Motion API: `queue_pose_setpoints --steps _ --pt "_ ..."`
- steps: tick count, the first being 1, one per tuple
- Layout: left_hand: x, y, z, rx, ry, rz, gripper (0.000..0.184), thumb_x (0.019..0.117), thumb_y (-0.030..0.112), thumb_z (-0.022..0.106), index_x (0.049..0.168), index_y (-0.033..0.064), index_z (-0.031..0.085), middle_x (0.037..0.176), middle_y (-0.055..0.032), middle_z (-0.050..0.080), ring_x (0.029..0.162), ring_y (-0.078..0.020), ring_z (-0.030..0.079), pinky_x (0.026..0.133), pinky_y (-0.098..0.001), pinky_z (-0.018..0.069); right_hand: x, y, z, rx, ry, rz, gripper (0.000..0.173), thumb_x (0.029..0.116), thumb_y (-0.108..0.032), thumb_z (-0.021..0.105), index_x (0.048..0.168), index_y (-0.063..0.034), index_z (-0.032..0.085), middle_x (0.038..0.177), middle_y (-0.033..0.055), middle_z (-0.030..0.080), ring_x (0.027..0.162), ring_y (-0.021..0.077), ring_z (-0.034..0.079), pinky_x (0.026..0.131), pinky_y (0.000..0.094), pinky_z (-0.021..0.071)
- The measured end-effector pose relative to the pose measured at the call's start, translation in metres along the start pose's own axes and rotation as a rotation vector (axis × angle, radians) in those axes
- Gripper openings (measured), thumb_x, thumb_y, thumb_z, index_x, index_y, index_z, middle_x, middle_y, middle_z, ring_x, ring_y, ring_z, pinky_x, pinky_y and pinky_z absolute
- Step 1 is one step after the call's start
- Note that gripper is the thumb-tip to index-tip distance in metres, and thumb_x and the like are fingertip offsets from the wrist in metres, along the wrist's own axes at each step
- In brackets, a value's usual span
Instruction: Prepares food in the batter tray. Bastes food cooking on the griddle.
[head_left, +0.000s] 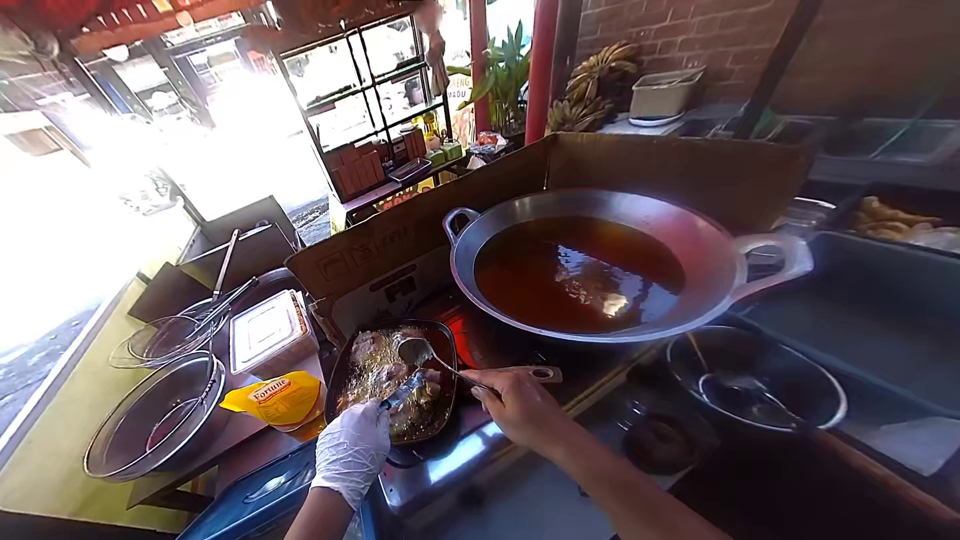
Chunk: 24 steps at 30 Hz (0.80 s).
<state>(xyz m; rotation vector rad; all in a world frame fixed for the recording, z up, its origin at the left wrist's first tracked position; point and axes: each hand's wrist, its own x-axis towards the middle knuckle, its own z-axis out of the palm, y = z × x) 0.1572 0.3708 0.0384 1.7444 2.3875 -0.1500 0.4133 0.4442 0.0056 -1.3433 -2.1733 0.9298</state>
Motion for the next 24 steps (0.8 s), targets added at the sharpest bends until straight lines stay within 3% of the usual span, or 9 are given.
queue_pose_setpoints --steps 10,15,18,20,22,24 --pt "-0.023 -0.001 -0.036 0.059 -0.128 -0.129 0.039 0.1039 0.043 0.045 0.121 0.0220 0.073 0.119 -0.0063 0.073 0.114 -0.0262 0.069 0.093 -0.0545 0.0541 0.001 0.001 0.000 0.020 -0.020 0.027 0.036 0.1076 -0.029 0.048 0.139 -0.0281 0.066 0.113 -0.0019 0.074 0.095 0.0108 0.071 0.095 0.0360 0.0571" --pt "-0.043 -0.008 -0.062 0.011 -0.188 -0.091 0.040 0.1001 0.044 0.046 0.123 0.0246 0.073 0.123 -0.0087 0.072 0.117 -0.0317 0.067 0.092 -0.0614 0.0512 0.003 0.002 0.002 0.038 -0.034 0.022 0.036 0.1072 -0.030 0.049 0.138 -0.0299 0.067 0.115 -0.0028 0.074 0.097 0.0103 0.071 0.095 0.0371 0.0568" --pt "-0.043 -0.011 -0.061 -0.036 -0.203 -0.038 0.039 0.0949 0.045 0.050 0.118 0.0277 0.075 0.118 -0.0063 0.074 0.113 -0.0288 0.069 0.089 -0.0601 0.0521 0.003 0.004 0.003 0.043 -0.047 0.020 0.036 0.1071 -0.031 0.048 0.138 -0.0287 0.067 0.116 -0.0024 0.074 0.098 0.0106 0.070 0.097 0.0375 0.0559" --pt "-0.037 -0.006 -0.063 -0.061 -0.311 -0.024 0.037 0.0996 0.045 0.050 0.123 0.0275 0.073 0.121 -0.0055 0.072 0.116 -0.0273 0.067 0.094 -0.0586 0.0503 0.003 0.006 0.003 0.036 -0.039 0.012 0.036 0.1070 -0.031 0.049 0.138 -0.0275 0.067 0.118 -0.0025 0.074 0.099 0.0102 0.071 0.097 0.0373 0.0561" --pt "-0.024 -0.012 -0.044 -0.048 -0.271 -0.011 0.035 0.0968 0.049 0.050 0.115 0.0321 0.075 0.109 0.0010 0.074 0.105 -0.0208 0.070 0.087 -0.0551 0.0550 0.003 0.007 0.002 0.026 -0.042 0.013 0.037 0.1071 -0.032 0.048 0.139 -0.0290 0.067 0.126 -0.0047 0.072 0.104 0.0081 0.070 0.100 0.0356 0.0551" --pt "-0.015 -0.015 -0.032 -0.064 -0.250 -0.009 0.034 0.0958 0.049 0.051 0.113 0.0329 0.075 0.107 0.0020 0.075 0.103 -0.0195 0.070 0.085 -0.0546 0.0559 0.003 0.008 0.001 0.021 -0.051 0.020 0.037 0.1075 -0.032 0.047 0.139 -0.0299 0.066 0.126 -0.0050 0.072 0.104 0.0084 0.070 0.100 0.0358 0.0550"
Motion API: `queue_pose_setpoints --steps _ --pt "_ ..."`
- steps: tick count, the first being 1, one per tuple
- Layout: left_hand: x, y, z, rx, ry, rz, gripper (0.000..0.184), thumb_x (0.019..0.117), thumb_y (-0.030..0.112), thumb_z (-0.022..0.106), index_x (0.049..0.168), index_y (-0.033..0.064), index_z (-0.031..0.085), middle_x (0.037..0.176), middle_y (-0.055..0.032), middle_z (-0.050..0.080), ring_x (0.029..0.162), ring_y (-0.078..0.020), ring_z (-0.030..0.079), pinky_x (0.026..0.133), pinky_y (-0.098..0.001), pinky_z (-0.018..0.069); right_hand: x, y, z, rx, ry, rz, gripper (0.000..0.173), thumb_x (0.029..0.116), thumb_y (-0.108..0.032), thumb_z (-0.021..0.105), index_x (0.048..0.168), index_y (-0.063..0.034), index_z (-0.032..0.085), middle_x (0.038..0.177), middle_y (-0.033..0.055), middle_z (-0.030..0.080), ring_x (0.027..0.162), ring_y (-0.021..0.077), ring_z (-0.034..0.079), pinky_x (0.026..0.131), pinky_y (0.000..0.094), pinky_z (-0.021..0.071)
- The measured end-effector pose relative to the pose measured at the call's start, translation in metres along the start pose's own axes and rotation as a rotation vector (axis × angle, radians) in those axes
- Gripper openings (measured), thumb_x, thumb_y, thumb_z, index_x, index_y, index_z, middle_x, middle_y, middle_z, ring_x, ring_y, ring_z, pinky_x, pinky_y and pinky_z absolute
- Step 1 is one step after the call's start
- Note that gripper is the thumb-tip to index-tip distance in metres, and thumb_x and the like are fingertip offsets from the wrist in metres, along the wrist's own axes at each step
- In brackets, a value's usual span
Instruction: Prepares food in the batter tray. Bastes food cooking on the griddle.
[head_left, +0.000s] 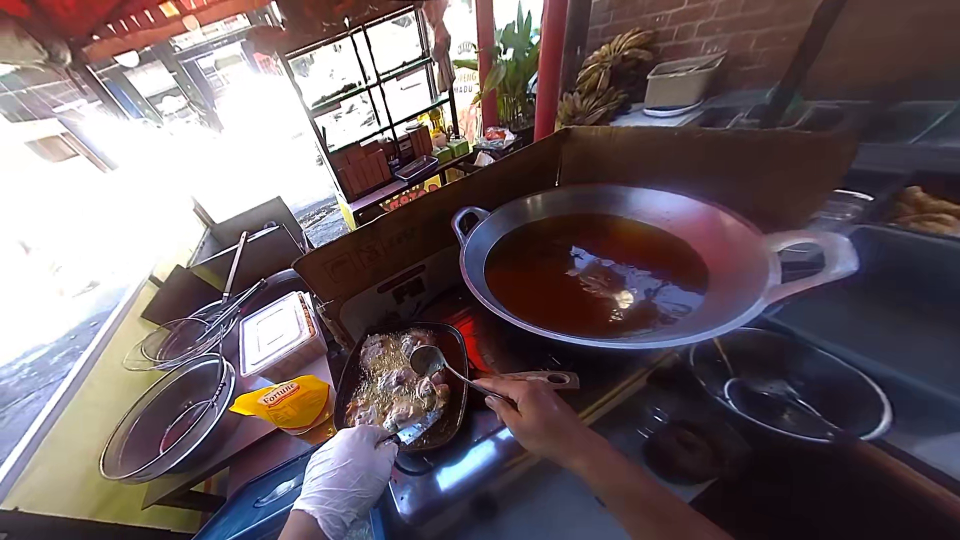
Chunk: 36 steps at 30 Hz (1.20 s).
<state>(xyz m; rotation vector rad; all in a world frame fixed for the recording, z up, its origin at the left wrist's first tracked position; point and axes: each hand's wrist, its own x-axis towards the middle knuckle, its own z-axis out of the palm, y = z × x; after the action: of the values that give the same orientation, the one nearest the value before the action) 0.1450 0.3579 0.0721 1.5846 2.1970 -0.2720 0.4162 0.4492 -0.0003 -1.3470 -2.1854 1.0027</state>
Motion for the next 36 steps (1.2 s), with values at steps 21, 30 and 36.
queue_pose_setpoints --steps 21,30,36 --pt "-0.008 0.020 0.003 0.023 0.059 -0.022 0.039 0.1021 0.047 0.046 0.121 0.0271 0.073 0.114 -0.0037 0.074 0.109 -0.0250 0.070 0.089 -0.0549 0.0546 0.003 0.008 0.001 0.004 0.082 -0.086 0.039 0.1056 -0.032 0.047 0.139 -0.0266 0.067 0.123 -0.0026 0.073 0.105 0.0096 0.070 0.100 0.0352 0.0550" --pt "-0.017 -0.001 0.000 -0.018 0.146 0.030 0.046 0.0992 0.053 0.043 0.118 0.0263 0.075 0.120 -0.0059 0.073 0.114 -0.0305 0.068 0.091 -0.0618 0.0520 -0.003 0.013 -0.001 0.037 0.118 -0.096 0.037 0.1043 -0.029 0.050 0.135 -0.0234 0.069 0.121 -0.0016 0.074 0.102 0.0104 0.072 0.097 0.0364 0.0575" --pt "-0.008 0.016 -0.016 -0.003 0.172 -0.060 0.039 0.1026 0.047 0.045 0.120 0.0262 0.073 0.114 -0.0035 0.074 0.109 -0.0249 0.069 0.091 -0.0547 0.0545 -0.007 0.019 0.002 0.009 0.225 -0.109 0.037 0.1037 -0.030 0.050 0.134 -0.0234 0.070 0.113 -0.0011 0.076 0.095 0.0111 0.073 0.092 0.0375 0.0592"
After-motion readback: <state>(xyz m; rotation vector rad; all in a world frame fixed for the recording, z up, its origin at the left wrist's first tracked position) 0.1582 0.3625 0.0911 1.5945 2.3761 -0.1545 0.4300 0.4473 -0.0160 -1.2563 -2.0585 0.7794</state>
